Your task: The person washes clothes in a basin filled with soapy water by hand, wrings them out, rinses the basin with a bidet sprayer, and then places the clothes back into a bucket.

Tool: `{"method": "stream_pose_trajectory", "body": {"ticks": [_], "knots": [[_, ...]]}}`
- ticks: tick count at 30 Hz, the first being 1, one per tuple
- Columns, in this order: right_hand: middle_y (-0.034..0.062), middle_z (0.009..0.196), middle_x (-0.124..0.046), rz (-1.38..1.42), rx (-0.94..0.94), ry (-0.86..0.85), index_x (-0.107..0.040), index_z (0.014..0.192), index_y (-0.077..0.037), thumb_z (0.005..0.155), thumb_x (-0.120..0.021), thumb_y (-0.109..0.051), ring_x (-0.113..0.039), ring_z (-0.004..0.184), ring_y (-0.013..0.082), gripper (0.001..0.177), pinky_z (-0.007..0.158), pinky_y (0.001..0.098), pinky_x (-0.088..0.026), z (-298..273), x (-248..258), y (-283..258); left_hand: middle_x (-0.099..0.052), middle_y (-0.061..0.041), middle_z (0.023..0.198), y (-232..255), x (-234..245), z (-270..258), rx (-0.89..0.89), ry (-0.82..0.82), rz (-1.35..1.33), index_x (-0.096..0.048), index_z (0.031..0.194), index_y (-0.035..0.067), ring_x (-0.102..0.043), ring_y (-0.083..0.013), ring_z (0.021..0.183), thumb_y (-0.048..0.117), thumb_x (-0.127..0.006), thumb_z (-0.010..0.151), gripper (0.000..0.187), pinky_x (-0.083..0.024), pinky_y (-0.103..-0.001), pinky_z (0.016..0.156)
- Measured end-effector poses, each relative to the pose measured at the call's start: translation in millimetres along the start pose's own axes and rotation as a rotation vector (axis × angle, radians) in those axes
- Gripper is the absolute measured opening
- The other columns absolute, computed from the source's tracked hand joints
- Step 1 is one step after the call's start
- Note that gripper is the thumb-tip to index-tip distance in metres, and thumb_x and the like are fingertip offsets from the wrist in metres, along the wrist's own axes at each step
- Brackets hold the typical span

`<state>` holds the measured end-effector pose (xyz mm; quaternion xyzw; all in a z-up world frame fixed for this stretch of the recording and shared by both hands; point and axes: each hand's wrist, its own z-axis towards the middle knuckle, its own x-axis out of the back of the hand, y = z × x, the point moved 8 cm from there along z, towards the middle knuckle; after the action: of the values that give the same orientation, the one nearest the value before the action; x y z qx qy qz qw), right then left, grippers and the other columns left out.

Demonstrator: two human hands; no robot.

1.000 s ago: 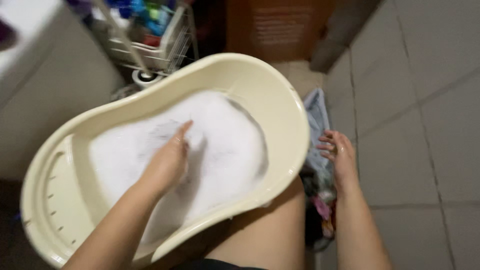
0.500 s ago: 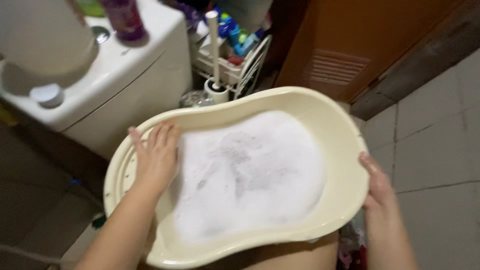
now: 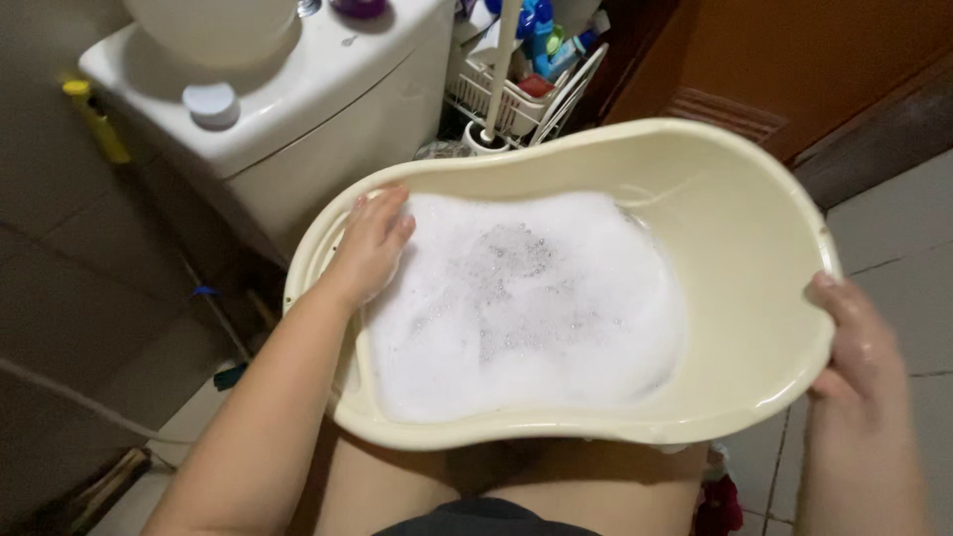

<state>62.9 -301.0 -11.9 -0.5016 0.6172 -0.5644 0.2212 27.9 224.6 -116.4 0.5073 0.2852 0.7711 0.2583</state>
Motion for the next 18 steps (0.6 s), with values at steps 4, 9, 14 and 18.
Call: {"method": "stream_pose_trajectory", "body": {"ticks": [4, 9, 14, 18], "knots": [[0.0314, 0.135, -0.063, 0.103, 0.273, -0.252, -0.047, 0.153, 0.003, 0.107, -0.048, -0.019, -0.072, 0.115, 0.0305, 0.051, 0.082, 0.0320, -0.064, 15, -12, -32, -0.060, -0.017, 0.140, -14, 15, -5, 0.107, -0.019, -0.164, -0.063, 0.134, 0.002, -0.053, -0.0294, 0.134, 0.015, -0.054, 0.103, 0.035, -0.035, -0.036, 0.116], [0.0277, 0.141, -0.061, 0.135, 0.345, -0.429, -0.043, 0.159, 0.003, 0.115, -0.047, -0.018, -0.072, 0.120, 0.0255, 0.049, 0.088, 0.0335, -0.061, 24, -21, -41, -0.068, -0.014, 0.131, -22, 22, -11, 0.119, -0.016, -0.245, -0.068, 0.126, 0.002, -0.063, -0.0258, 0.122, 0.007, -0.057, 0.096, 0.032, -0.045, -0.031, 0.107], [0.0295, 0.133, -0.061, -0.067, 0.424, -0.383, -0.041, 0.159, 0.000, 0.113, -0.039, -0.020, -0.072, 0.109, 0.0292, 0.050, 0.081, 0.0393, -0.059, 3, -27, -62, -0.067, -0.013, 0.131, -52, 17, -5, 0.132, 0.011, -0.253, -0.068, 0.127, 0.003, -0.063, -0.0256, 0.123, 0.005, -0.058, 0.094, 0.035, -0.044, -0.030, 0.106], [0.0300, 0.134, -0.062, -0.011, 0.525, -0.486, -0.041, 0.161, 0.002, 0.114, -0.037, -0.016, -0.071, 0.112, 0.0311, 0.051, 0.083, 0.0390, -0.060, -13, -35, -77, -0.069, -0.013, 0.131, -60, 19, -6, 0.130, 0.017, -0.280, -0.070, 0.126, 0.003, -0.063, -0.0253, 0.123, 0.002, -0.054, 0.093, 0.037, -0.044, -0.030, 0.107]]}}
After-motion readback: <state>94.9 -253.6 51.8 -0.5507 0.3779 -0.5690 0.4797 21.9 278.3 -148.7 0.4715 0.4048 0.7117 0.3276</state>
